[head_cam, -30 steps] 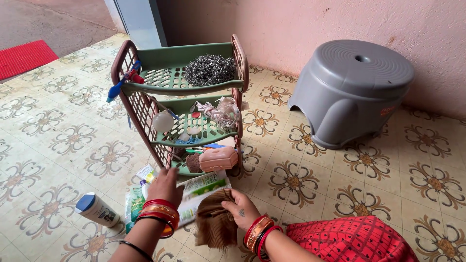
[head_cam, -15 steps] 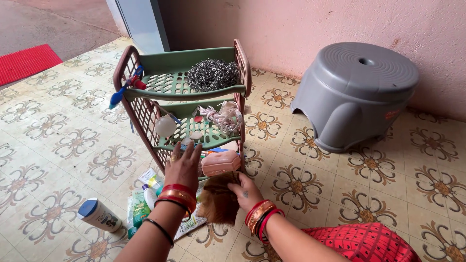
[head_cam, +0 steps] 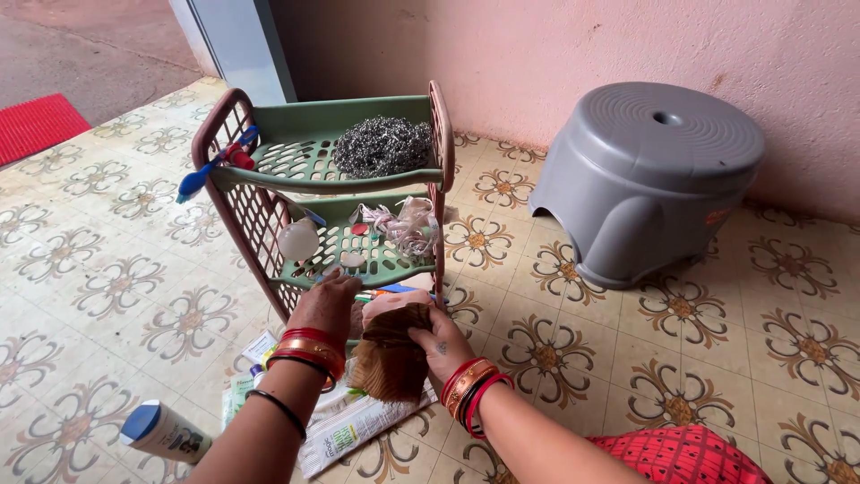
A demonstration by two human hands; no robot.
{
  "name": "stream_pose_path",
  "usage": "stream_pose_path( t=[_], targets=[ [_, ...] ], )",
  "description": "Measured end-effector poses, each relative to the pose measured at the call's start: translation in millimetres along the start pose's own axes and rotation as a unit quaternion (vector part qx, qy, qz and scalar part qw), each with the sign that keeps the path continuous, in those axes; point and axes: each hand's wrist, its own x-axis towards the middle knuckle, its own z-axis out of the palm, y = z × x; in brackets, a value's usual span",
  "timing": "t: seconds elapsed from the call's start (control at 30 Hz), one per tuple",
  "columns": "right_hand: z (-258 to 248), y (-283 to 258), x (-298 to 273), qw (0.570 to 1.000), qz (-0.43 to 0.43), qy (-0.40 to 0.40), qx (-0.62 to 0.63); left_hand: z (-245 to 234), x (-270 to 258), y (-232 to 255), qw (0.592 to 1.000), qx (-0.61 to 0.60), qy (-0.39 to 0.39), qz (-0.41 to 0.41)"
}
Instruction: Organize various toiletries and cleaning items on a tiered plastic shelf on the floor.
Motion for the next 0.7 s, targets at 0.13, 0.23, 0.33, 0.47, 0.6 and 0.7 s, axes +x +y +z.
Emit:
stream_pose_path(
  t=[0.13, 0.23, 0.33, 0.47, 0.6, 0.7],
  targets=[
    [5, -18, 10, 0.999, -0.001, -0.011, -0.036, 7, -11, -1, 0.999, 0.018, 0.036, 0.012],
    [1, -18, 24, 0.998, -0.020, -0.030, -0.053, 2, -16, 13, 0.999, 0.027, 0.035, -0.021],
    [0, -16, 33, 0.980, 0.002, 0.008, -0.200, -2, -19, 24, 0.996, 0.070, 0.031, -0.056],
    [15, -54, 19, 0.997, -0.001, 0.006, -0.072, -23, -19, 42, 0.989, 0.123, 0.037, -0.066],
    [18, -72, 14, 0.997, -0.071, 0.026, -0.035, -58, -15, 67, 0.990, 0.101, 0.028, -0.092],
    [34, -122, -5, 0.990, -0.127, 0.044, -0.050, -98, -8, 99, 0.990, 0.075, 0.019, -0.118]
  ],
)
